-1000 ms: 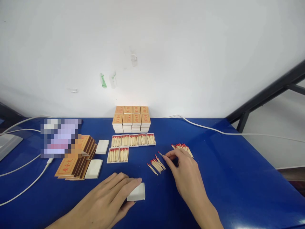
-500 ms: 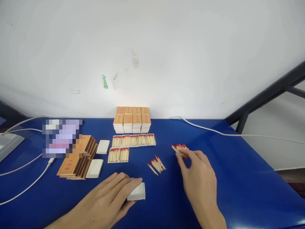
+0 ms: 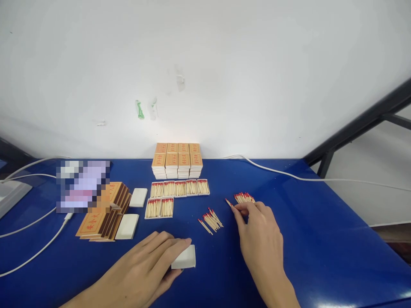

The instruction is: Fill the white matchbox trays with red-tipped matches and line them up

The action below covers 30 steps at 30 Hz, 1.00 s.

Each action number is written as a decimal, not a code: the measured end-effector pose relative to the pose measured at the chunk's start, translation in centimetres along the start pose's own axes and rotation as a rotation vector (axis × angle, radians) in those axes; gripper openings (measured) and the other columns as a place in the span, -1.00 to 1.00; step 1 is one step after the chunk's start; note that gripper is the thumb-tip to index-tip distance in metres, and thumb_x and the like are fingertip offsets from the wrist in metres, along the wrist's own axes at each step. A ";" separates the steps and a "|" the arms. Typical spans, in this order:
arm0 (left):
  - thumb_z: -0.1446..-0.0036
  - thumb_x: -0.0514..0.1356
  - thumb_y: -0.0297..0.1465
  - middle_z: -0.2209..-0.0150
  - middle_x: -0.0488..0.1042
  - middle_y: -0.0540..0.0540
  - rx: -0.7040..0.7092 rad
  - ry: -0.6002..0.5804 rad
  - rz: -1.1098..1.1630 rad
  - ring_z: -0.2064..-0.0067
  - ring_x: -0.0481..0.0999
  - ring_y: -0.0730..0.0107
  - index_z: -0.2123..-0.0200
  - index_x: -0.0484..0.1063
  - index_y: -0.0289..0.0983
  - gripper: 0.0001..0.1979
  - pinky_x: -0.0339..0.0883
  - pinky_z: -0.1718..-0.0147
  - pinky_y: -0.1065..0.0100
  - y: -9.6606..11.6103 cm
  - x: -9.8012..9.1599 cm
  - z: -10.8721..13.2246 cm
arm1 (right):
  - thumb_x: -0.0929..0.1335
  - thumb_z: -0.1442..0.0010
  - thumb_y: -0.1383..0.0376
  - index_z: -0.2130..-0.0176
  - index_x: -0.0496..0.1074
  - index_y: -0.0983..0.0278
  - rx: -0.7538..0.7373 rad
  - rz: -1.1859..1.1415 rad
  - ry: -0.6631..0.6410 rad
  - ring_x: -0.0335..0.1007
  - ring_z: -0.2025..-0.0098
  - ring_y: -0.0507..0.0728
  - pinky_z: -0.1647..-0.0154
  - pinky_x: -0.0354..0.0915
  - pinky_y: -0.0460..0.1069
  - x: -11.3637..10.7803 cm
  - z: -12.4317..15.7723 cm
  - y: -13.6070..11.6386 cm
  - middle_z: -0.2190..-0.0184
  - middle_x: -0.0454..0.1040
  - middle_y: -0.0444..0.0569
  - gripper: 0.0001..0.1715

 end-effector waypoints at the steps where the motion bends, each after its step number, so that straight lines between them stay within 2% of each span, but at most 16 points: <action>1: -0.71 -0.11 -0.46 0.00 0.73 -0.19 0.000 0.003 -0.001 0.00 0.80 0.12 -0.40 0.36 -0.41 -0.59 0.67 -0.06 0.05 0.0 -0.1 0.0 | 0.10 -0.52 -0.42 0.22 0.62 0.13 0.005 0.000 0.001 0.53 0.11 0.40 0.22 0.29 0.20 0.0 0.0 0.1 0.20 0.63 0.15 -0.10; 10: -0.72 -0.13 -0.45 -0.01 0.73 -0.18 0.010 0.014 -0.007 0.00 0.81 0.13 -0.39 0.37 -0.41 -0.59 0.67 -0.04 0.07 0.0 -0.3 -0.2 | 0.15 -0.53 -0.35 0.20 0.63 0.15 0.029 -0.008 0.017 0.54 0.12 0.41 0.16 0.32 0.23 -0.9 0.0 0.4 0.21 0.64 0.16 -0.18; 16: -0.72 -0.13 -0.47 -0.01 0.74 -0.19 0.012 0.025 -0.020 -0.02 0.80 0.13 -0.38 0.38 -0.41 -0.59 0.66 -0.05 0.07 0.0 -0.3 -0.2 | 0.22 -0.53 -0.32 0.18 0.66 0.11 -0.014 -0.104 -0.052 0.58 0.11 0.37 0.10 0.39 0.23 -1.4 2.4 -1.7 0.18 0.67 0.11 -0.27; 21: -0.71 -0.14 -0.48 -0.03 0.74 -0.20 0.021 0.029 -0.024 -0.03 0.81 0.11 -0.37 0.39 -0.42 -0.58 0.65 -0.05 0.08 0.1 -0.4 -0.4 | 0.23 -0.56 -0.23 0.22 0.65 0.08 -0.024 -0.122 -0.094 0.59 0.12 0.36 0.22 0.37 0.20 -0.7 3.8 -3.7 0.18 0.67 0.10 -0.35; 30: -0.69 -0.11 -0.50 -0.03 0.74 -0.20 0.015 0.025 -0.007 -0.04 0.80 0.08 -0.39 0.38 -0.43 -0.58 0.66 -0.05 0.03 0.2 -0.2 0.0 | 0.25 -0.53 -0.28 0.26 0.66 0.07 0.003 -0.168 -0.140 0.59 0.14 0.35 0.22 0.40 0.18 -0.6 3.9 -4.1 0.22 0.65 0.06 -0.33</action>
Point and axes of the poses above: each hand's wrist, its own z-axis away from the middle knuckle, its own x-axis out of the palm, y = z × x, the point moved 2 cm from there along -z, towards the middle knuckle
